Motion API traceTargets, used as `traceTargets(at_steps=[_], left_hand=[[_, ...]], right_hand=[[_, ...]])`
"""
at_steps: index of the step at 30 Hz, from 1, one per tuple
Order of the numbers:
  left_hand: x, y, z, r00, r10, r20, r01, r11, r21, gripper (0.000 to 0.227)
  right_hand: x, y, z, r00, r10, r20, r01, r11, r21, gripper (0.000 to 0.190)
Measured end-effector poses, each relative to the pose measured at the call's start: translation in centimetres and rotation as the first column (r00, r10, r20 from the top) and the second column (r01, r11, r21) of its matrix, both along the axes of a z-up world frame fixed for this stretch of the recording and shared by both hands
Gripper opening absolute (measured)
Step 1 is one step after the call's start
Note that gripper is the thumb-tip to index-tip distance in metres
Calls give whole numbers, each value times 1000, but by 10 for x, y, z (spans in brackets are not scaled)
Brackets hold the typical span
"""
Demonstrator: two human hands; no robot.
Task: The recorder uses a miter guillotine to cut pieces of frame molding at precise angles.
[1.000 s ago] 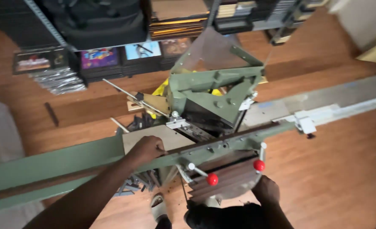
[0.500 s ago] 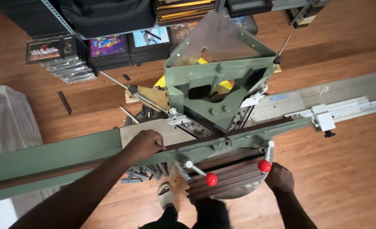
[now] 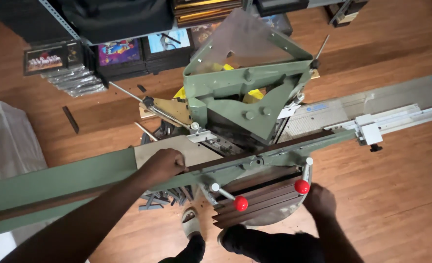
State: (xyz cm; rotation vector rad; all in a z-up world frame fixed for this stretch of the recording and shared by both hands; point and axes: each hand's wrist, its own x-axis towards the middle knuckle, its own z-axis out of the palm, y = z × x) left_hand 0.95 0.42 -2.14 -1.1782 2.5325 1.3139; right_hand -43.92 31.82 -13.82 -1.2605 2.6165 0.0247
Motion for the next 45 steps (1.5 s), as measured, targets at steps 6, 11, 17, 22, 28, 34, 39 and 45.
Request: traceTargets(at_steps=[6,11,17,22,28,34,39,45], left_hand=[[0,2,-1,1000,19,-6,-19,999,-42,19],[2,1,-8,1000,7,-30,-9,998,-55,17],[0,2,-3,1000,-20,1,20,996,-84,13],[1,1,-9,994,-12,-108,6,998,-55,10],[-4,2,15,1000,2,-23,-2,1000,20,10],[-2,3,2,999,1,-55,1,999,44,10],[-2,2,12,999,31,-15,-30,998,60,14],[-1,1,-1,999,-39,-24,37,995,-97,20]], right_hand=[[-31,-11,-12,989,151,-9,-151,989,-6,25],[-31,-12,-7,988,153,-15,-153,988,28,26],[-19,-6,-2,992,116,-45,-116,993,4,24],[14,18,-6,999,-3,-54,1,999,-44,25],[-23,-2,-7,996,84,-8,-85,991,-101,25],[-53,-20,-16,960,281,-1,-281,960,-9,26],[-48,-26,-8,974,227,16,-227,973,43,27],[-44,-24,-12,970,237,-46,-237,971,-1,29]])
